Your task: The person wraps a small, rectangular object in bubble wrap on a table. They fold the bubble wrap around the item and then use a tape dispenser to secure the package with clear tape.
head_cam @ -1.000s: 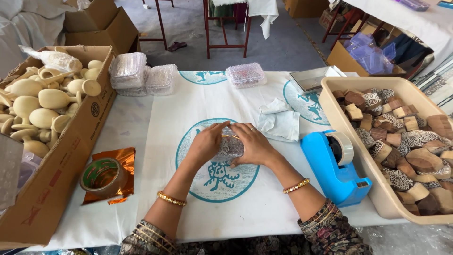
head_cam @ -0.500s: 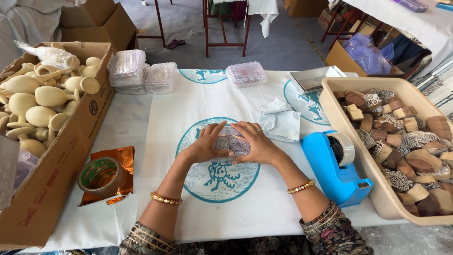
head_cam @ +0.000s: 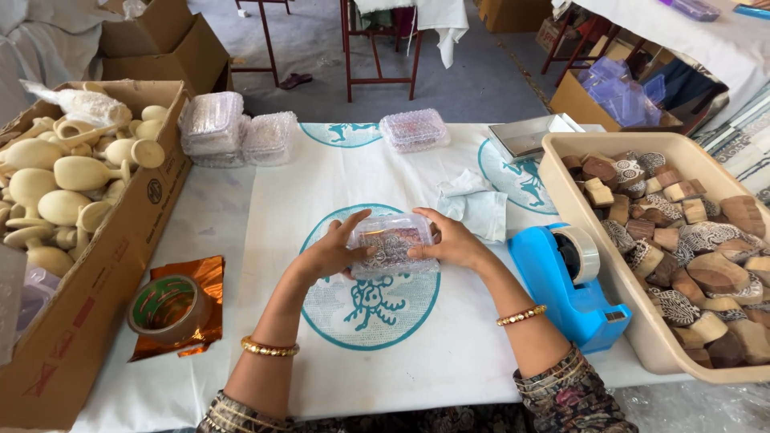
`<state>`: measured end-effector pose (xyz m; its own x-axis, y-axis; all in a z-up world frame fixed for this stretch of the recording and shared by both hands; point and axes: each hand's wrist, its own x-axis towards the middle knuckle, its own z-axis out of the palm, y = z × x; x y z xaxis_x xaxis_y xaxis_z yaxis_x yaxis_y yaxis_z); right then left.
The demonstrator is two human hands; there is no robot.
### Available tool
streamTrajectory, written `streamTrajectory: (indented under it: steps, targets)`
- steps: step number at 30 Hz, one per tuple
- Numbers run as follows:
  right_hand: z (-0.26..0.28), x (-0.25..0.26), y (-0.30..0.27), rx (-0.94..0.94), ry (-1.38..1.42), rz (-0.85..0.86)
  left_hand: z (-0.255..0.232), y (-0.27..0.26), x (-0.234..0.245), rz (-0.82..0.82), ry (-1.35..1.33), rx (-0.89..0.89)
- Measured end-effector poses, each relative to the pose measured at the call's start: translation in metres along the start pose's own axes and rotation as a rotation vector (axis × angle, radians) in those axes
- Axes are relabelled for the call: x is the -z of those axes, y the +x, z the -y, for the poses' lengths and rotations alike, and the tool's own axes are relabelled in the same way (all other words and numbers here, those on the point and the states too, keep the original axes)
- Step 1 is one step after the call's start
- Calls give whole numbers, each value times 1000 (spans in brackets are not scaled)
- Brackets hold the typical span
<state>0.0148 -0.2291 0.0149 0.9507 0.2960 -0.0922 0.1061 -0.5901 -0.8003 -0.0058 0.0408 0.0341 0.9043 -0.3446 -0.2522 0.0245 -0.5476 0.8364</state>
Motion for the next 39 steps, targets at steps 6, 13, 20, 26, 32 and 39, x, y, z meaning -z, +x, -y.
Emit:
streamTrajectory:
  steps: [6, 13, 20, 26, 32, 39]
  targets:
    - [-24, -11, 15, 33, 124, -12, 9, 9, 3, 8, -78, 44]
    - [-7, -10, 6, -26, 149, 3, 14, 14, 3, -28, -128, -9]
    - [5, -4, 1, -41, -67, -58, -11, -9, 4, -289, 281, -111]
    - [52, 10, -67, 219, -470, -402, -34, -24, -27, -524, 636, -581]
    - [87, 37, -163, 430, -433, -537, -13, -11, -47, -419, 853, -652]
    - [86, 125, -267, 426, -562, -971, -22, -13, -33, -569, 716, -676]
